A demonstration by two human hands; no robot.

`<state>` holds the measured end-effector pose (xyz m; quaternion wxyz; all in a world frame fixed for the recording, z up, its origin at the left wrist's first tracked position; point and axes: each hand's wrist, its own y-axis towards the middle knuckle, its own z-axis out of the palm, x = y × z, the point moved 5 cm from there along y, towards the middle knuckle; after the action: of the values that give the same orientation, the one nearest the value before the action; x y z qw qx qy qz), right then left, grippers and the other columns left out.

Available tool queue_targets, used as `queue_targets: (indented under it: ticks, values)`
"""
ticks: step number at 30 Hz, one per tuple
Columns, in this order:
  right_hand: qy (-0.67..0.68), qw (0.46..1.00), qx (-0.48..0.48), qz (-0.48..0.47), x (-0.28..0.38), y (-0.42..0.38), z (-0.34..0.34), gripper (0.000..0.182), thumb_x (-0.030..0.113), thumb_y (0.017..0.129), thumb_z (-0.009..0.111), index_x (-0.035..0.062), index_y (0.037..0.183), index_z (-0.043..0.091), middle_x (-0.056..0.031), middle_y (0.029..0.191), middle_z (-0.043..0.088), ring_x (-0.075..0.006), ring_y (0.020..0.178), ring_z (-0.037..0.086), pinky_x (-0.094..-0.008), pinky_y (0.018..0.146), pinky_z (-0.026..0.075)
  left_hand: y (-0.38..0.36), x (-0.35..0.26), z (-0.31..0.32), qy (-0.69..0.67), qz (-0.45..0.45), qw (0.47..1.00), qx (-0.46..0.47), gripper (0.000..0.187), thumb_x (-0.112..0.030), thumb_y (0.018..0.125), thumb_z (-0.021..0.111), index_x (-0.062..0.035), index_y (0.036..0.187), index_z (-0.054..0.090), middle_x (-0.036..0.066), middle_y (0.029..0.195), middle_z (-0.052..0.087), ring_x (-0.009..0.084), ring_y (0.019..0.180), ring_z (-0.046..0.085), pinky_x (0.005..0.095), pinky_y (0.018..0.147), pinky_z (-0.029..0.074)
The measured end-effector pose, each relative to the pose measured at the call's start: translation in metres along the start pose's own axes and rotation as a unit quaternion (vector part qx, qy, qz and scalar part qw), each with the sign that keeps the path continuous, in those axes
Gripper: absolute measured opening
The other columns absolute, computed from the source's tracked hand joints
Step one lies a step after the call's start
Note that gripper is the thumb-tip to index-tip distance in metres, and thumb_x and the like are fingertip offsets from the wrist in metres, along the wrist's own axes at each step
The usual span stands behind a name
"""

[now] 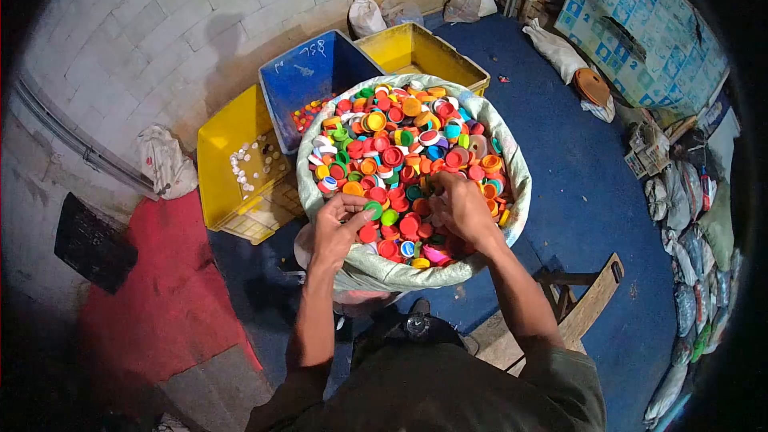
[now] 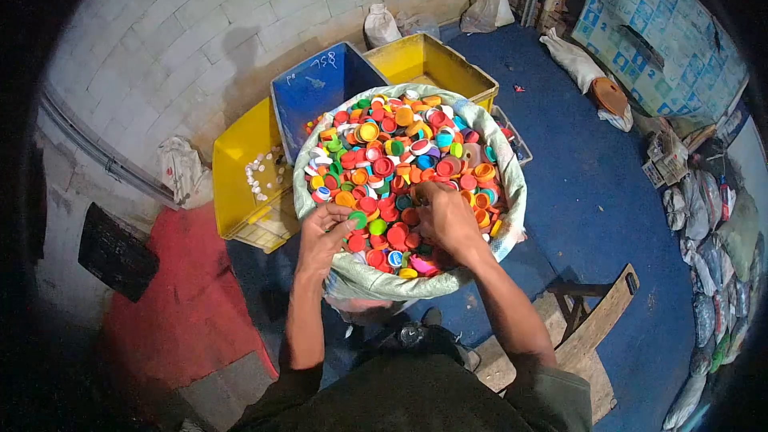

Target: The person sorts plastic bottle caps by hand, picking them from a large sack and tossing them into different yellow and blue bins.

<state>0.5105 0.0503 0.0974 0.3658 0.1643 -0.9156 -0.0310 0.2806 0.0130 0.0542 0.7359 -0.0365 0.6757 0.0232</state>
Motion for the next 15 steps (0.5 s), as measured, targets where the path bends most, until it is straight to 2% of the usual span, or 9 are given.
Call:
queue_targets:
  ticks: [2,5,8,11,15]
  values:
    - [-0.065,0.997,-0.021,-0.035,-0.006,0.009,0.008,0.026,0.009,0.08,0.062,0.0031,0.105,0.062,-0.02,0.079,0.066,-0.0378,0.075,0.065,-0.0442,0.069,0.05,0.0,0.0,-0.004,-0.013,0.005,1.0,-0.016,0.021,-0.001,0.079,0.073,0.0008,0.099,0.065,0.005,0.089,0.066,0.0104,0.08,0.06,0.0243,0.077,0.049]
    - [-0.103,0.993,0.05,0.006,0.0,0.02,0.014,0.022,0.01,0.08,0.063,0.0038,0.1,0.061,-0.0198,0.082,0.066,-0.0412,0.079,0.064,-0.0476,0.07,0.05,-0.002,-0.003,-0.006,-0.064,-0.034,0.996,-0.06,0.022,-0.002,0.079,0.073,-0.0003,0.1,0.065,0.003,0.088,0.065,0.0093,0.079,0.059,0.0232,0.074,0.047]
    - [-0.128,0.991,0.041,-0.028,-0.003,0.026,0.024,0.024,0.013,0.079,0.064,0.0044,0.1,0.058,-0.0226,0.077,0.065,-0.0416,0.076,0.065,-0.0502,0.065,0.052,-0.004,0.0,-0.011,-0.159,-0.063,0.984,-0.053,0.021,-0.004,0.082,0.071,-0.0012,0.102,0.065,0.002,0.092,0.065,0.0078,0.078,0.057,0.0196,0.062,0.043]
    - [-0.153,0.987,0.045,-0.009,-0.003,0.03,0.029,0.024,0.014,0.078,0.065,0.0043,0.098,0.057,-0.0229,0.078,0.065,-0.0403,0.076,0.066,-0.0495,0.064,0.052,-0.006,-0.001,-0.011,-0.214,-0.072,0.971,-0.072,0.021,-0.005,0.085,0.069,-0.0014,0.105,0.064,0.002,0.099,0.064,0.0067,0.077,0.056,0.017,0.05,0.034]
    - [-0.175,0.983,0.057,-0.006,0.008,0.031,0.029,0.028,0.013,0.077,0.067,0.0041,0.101,0.057,-0.0226,0.078,0.065,-0.0401,0.075,0.066,-0.0495,0.064,0.052,-0.006,-0.001,-0.015,-0.307,-0.069,0.949,-0.024,0.024,-0.007,0.089,0.064,-0.0017,0.112,0.06,0.004,0.103,0.064,0.0124,0.086,0.061,0.017,0.044,0.031]
